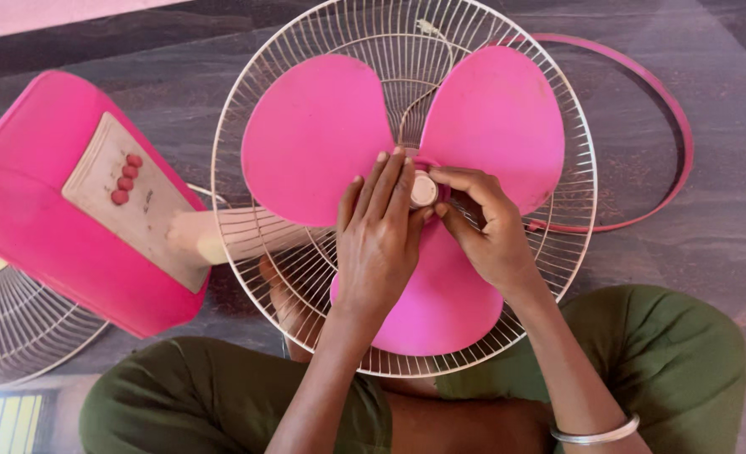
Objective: The person assembles a pink electric fan by hand. They first tighten the central hub cap onto the fan blades, then attach the front wire cage, and finally secure the outer pink ring around the cage.
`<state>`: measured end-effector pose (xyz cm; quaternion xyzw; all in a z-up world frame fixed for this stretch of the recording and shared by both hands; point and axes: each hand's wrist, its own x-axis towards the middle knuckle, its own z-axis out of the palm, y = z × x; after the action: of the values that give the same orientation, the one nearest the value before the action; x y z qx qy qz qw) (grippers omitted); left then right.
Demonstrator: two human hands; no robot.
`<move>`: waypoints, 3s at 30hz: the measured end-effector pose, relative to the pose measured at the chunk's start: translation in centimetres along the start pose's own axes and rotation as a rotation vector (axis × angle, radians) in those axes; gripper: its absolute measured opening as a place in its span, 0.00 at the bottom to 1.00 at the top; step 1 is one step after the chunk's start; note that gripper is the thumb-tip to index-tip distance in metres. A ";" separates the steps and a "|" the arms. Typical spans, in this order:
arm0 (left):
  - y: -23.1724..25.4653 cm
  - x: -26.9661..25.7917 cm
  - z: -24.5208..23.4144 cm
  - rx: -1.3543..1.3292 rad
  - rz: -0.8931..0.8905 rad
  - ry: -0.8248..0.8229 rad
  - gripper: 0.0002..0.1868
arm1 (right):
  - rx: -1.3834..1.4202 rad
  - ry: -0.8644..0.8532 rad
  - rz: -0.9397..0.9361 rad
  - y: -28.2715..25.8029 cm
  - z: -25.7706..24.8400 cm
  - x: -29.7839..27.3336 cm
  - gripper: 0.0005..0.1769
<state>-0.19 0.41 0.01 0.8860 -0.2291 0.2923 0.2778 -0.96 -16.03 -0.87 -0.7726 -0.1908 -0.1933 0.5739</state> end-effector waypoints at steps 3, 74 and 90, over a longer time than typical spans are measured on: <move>-0.4 -0.3 0.1 -0.006 0.025 -0.014 0.26 | -0.133 0.016 -0.025 0.1 -0.1 -0.1 0.23; -1.8 -7.1 -19.4 0.078 -0.446 0.437 0.20 | 0.320 -0.238 -0.021 -13.4 15.3 -0.1 0.27; -18.7 -20.7 -27.9 0.117 -1.041 0.580 0.23 | -0.048 -0.656 -0.400 -17.8 36.6 3.6 0.21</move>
<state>-15.48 36.76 -1.19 0.7797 0.3368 0.3596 0.3865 -4.11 24.11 5.71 -0.7543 -0.5065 -0.0483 0.4150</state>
